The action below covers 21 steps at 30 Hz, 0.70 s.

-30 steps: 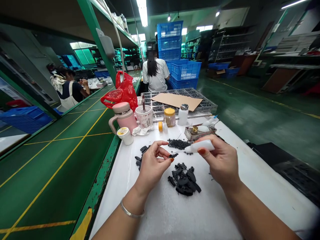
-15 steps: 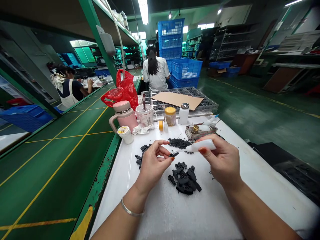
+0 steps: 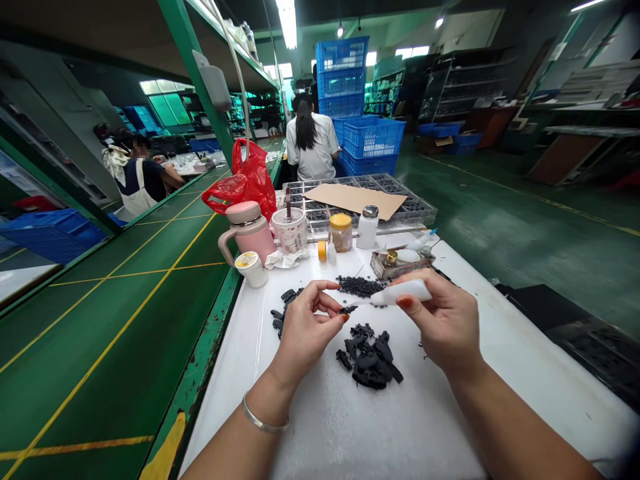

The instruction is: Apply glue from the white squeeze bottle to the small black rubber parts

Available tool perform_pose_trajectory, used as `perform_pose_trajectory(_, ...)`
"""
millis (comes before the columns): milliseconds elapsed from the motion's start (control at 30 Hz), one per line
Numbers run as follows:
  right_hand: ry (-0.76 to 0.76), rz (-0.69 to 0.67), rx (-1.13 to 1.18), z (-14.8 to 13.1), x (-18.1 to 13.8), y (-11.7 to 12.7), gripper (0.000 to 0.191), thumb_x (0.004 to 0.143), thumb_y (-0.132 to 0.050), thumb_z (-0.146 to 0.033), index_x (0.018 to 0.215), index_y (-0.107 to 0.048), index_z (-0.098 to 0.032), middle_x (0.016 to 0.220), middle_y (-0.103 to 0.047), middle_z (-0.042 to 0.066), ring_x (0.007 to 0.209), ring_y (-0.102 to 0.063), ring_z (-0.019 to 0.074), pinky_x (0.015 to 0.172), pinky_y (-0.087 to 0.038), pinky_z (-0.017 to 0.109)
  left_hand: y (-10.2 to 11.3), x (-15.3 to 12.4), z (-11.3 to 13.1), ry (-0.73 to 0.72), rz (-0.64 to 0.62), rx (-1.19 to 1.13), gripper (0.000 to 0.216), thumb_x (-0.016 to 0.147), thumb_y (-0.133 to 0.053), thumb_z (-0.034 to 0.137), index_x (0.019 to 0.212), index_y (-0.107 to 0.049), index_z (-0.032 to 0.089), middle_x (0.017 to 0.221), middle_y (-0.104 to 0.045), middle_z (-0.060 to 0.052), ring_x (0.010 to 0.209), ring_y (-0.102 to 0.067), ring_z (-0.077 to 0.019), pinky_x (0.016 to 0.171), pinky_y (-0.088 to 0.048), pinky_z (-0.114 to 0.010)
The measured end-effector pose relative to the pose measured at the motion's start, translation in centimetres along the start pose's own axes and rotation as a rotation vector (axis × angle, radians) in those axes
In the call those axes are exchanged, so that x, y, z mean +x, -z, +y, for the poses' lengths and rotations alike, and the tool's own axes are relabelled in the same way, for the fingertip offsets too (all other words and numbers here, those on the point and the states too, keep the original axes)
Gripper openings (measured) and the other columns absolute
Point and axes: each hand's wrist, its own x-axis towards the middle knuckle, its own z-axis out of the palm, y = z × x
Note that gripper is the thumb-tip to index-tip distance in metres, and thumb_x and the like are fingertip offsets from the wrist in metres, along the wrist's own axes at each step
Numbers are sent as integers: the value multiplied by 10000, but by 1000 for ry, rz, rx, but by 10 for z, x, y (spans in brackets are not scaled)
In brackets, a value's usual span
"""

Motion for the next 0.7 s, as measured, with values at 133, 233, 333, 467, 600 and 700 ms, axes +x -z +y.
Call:
perform_pose_trajectory(133, 4, -6, -8, -1, 0, 0, 125, 810, -640, -347, 803, -633, -222, 726, -606, -11, 602, -504, 133, 508, -359, 250, 0, 0, 0, -1, 2, -2, 420, 675, -699, 168, 1071, -560, 197, 787, -594, -14, 692, -540, -119, 544, -452, -179)
perform_pose_trajectory(233, -4, -8, -9, -1, 1, -1, 121, 812, -639, -345, 809, -635, -224, 735, -610, -4, 615, -516, 142, 518, -371, 254, -1, -1, 1, -2, 6, -7, 417, 672, -702, 167, 1065, -564, 190, 784, -592, -18, 690, -543, -121, 545, -452, -180)
perform_pose_trajectory(333, -5, 1, -18, -1, 1, 0, 123, 814, -636, -347, 805, -637, -224, 732, -613, 0, 605, -517, 147, 517, -370, 261, -1, -2, 2, -3, 11, -11, 415, 666, -706, 169, 1058, -571, 185, 778, -590, -21, 687, -548, -123, 540, -450, -181)
perform_pose_trajectory(467, -3, 3, -16, 0, 0, 0, 116, 813, -638, -342, 812, -637, -226, 737, -616, 1, 613, -522, 151, 520, -371, 262, -1, -2, 1, -2, 11, -7, 419, 665, -708, 168, 1060, -572, 190, 779, -594, -19, 695, -553, -125, 545, -450, -181)
perform_pose_trajectory(600, -2, -4, 2, 0, -1, 1, 102, 818, -637, -330, 817, -634, -228, 742, -611, -1, 637, -526, 152, 537, -369, 264, 0, -1, 0, -6, 8, -3, 418, 671, -704, 161, 1066, -569, 192, 789, -597, -20, 696, -552, -121, 546, -451, -178)
perform_pose_trajectory(700, 1, -17, 8, -1, -2, 1, 98, 822, -633, -328, 822, -634, -230, 741, -605, -3, 638, -523, 150, 542, -367, 265, 0, -1, -1, -10, 3, -1, 420, 671, -705, 160, 1066, -568, 192, 795, -599, -19, 687, -548, -115, 544, -450, -175)
